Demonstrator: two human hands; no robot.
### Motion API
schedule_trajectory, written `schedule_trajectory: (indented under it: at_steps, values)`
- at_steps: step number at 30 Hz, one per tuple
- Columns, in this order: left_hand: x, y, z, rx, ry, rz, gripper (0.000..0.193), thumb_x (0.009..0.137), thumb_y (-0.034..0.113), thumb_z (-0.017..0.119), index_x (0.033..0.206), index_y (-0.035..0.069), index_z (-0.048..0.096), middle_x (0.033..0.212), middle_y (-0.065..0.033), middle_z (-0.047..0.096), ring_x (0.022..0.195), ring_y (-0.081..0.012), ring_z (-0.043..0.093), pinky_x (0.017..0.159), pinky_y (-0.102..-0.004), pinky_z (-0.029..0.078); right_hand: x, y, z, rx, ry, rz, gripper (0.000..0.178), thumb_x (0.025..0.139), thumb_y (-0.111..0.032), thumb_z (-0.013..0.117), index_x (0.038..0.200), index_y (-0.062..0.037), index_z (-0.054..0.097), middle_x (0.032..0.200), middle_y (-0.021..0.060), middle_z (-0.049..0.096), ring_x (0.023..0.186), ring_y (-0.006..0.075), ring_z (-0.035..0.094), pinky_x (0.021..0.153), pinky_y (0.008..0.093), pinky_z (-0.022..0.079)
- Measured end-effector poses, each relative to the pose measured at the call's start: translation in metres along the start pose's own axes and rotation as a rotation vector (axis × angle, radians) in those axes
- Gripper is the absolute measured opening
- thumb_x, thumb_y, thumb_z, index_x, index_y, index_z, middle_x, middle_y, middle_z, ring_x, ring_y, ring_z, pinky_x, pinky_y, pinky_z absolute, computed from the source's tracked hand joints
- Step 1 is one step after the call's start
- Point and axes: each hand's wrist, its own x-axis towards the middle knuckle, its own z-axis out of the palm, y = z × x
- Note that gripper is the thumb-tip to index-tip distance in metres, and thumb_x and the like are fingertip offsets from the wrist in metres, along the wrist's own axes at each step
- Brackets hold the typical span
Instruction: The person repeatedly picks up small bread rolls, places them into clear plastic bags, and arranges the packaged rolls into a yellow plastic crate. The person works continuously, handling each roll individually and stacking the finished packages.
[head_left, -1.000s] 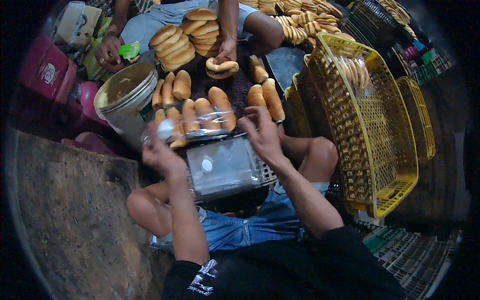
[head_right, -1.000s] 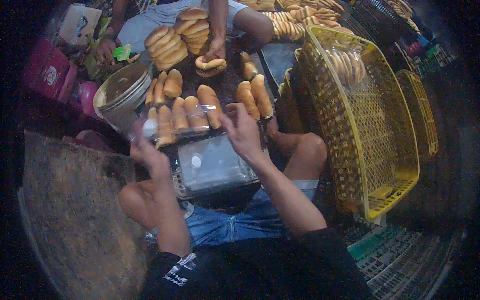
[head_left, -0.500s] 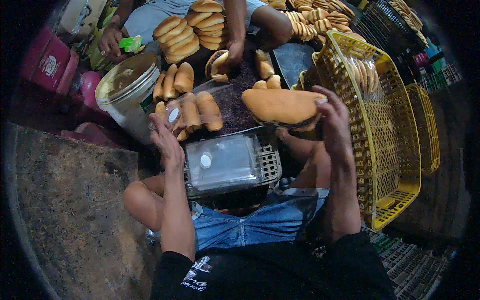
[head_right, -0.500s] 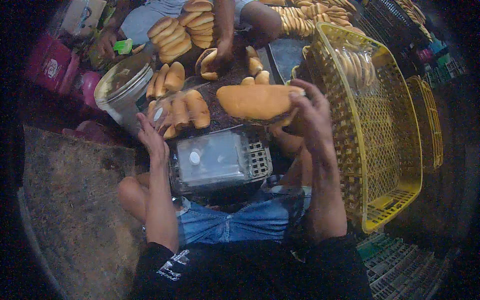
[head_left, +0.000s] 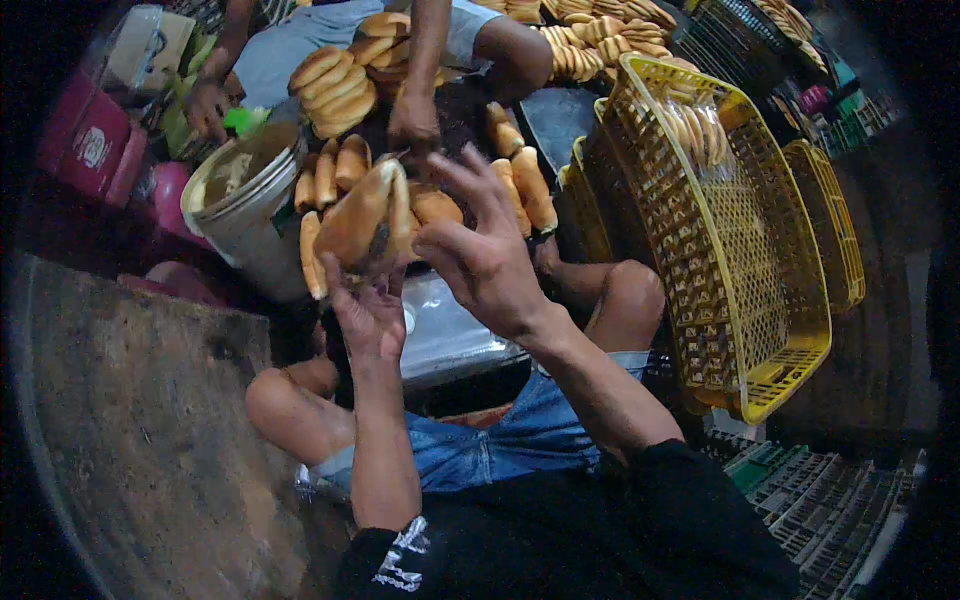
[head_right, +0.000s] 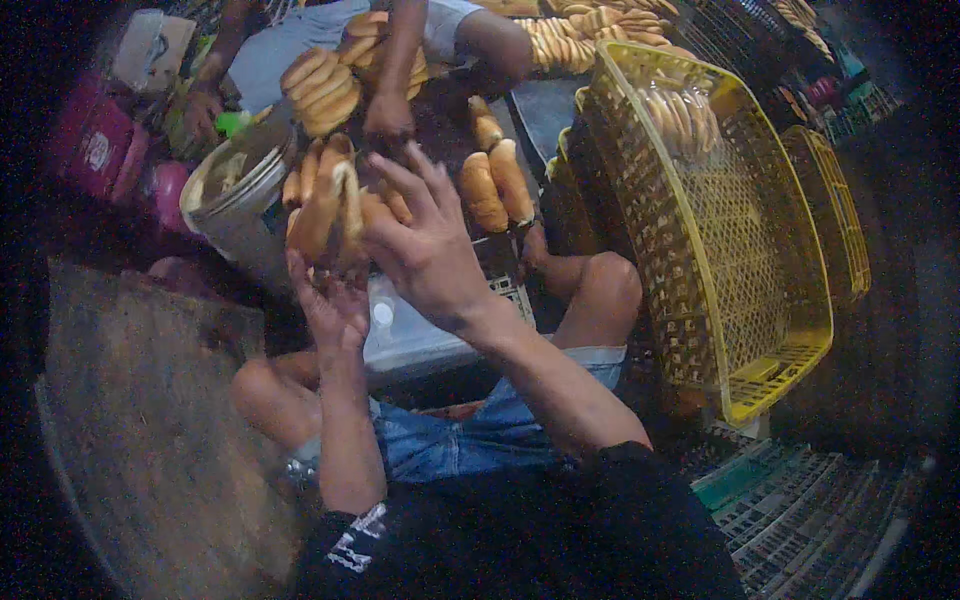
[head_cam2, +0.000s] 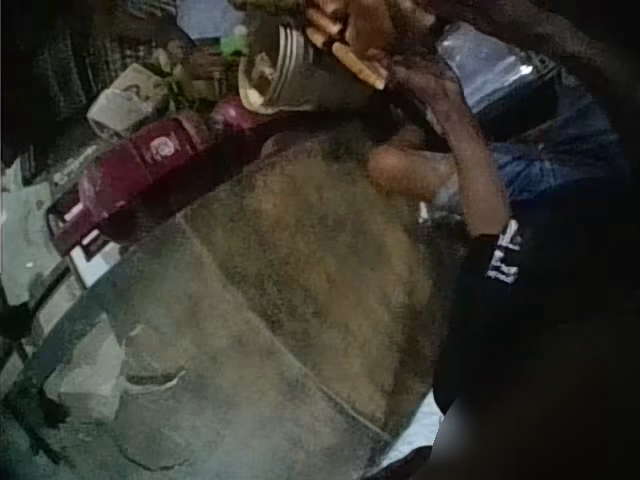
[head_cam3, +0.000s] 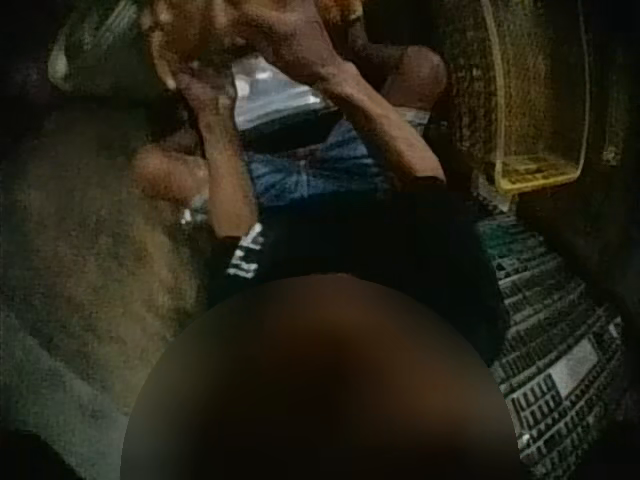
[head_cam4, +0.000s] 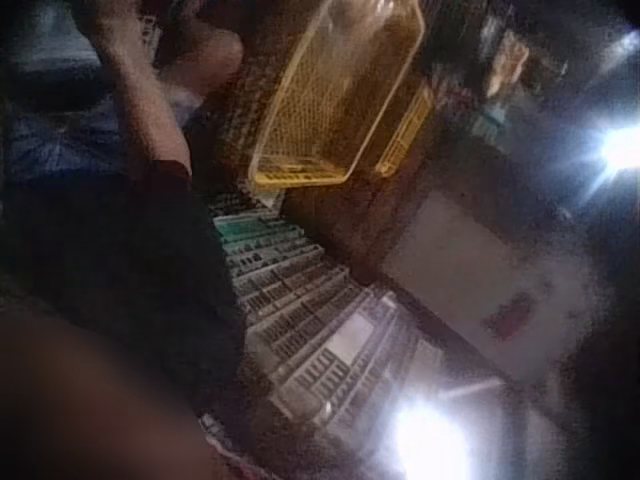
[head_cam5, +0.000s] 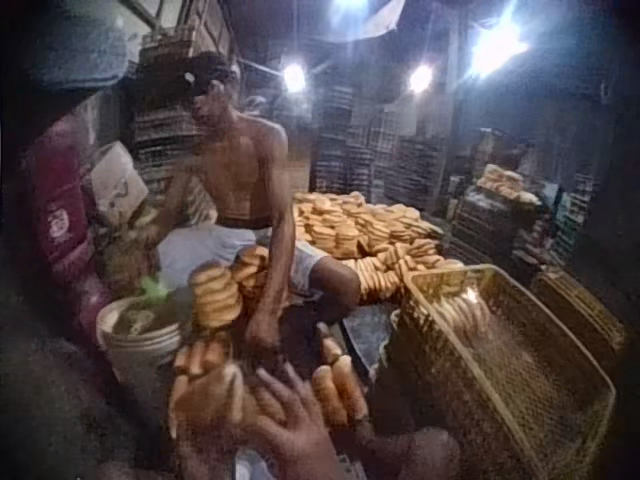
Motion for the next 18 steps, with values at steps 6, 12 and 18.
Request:
schedule_trajectory:
  at_steps: [6,12,18]
  values:
    - [0.012,-0.044,0.067,0.193,-0.216,0.044,0.057,0.094,0.045,0.063,0.135,0.007,0.051,0.126,-0.0131,0.063,0.111,-0.0214,0.064,0.092,-0.0391,0.055,0.016,0.025,-0.051,-0.59,-0.225,-0.244,0.041,0.084,-0.024,0.062,0.125,-0.0201,0.058,0.131,0.0137,0.054,0.13,0.0354,0.046,0.113,0.0598,0.028]
    - [0.039,-0.086,0.036,1.672,-0.769,-0.306,0.073,0.086,0.068,0.058,0.119,0.002,0.063,0.111,-0.0186,0.069,0.099,-0.0334,0.067,0.083,-0.0471,0.052,0.041,0.21,-0.228,-0.746,-0.136,0.396,0.034,0.085,-0.025,0.068,0.116,-0.0136,0.061,0.103,0.0111,0.072,0.095,0.0347,0.069,0.075,0.0464,0.054]
    - [0.021,-0.094,-0.084,2.273,-0.813,-0.257,0.055,0.083,0.058,0.068,0.086,0.004,0.071,0.084,-0.0205,0.07,0.087,-0.0389,0.069,0.073,-0.0514,0.053,-0.051,0.496,-0.335,-0.814,-0.231,0.953,0.063,0.089,-0.043,0.067,0.127,0.0048,0.052,0.116,0.0282,0.065,0.11,0.0408,0.063,0.094,0.0464,0.048]
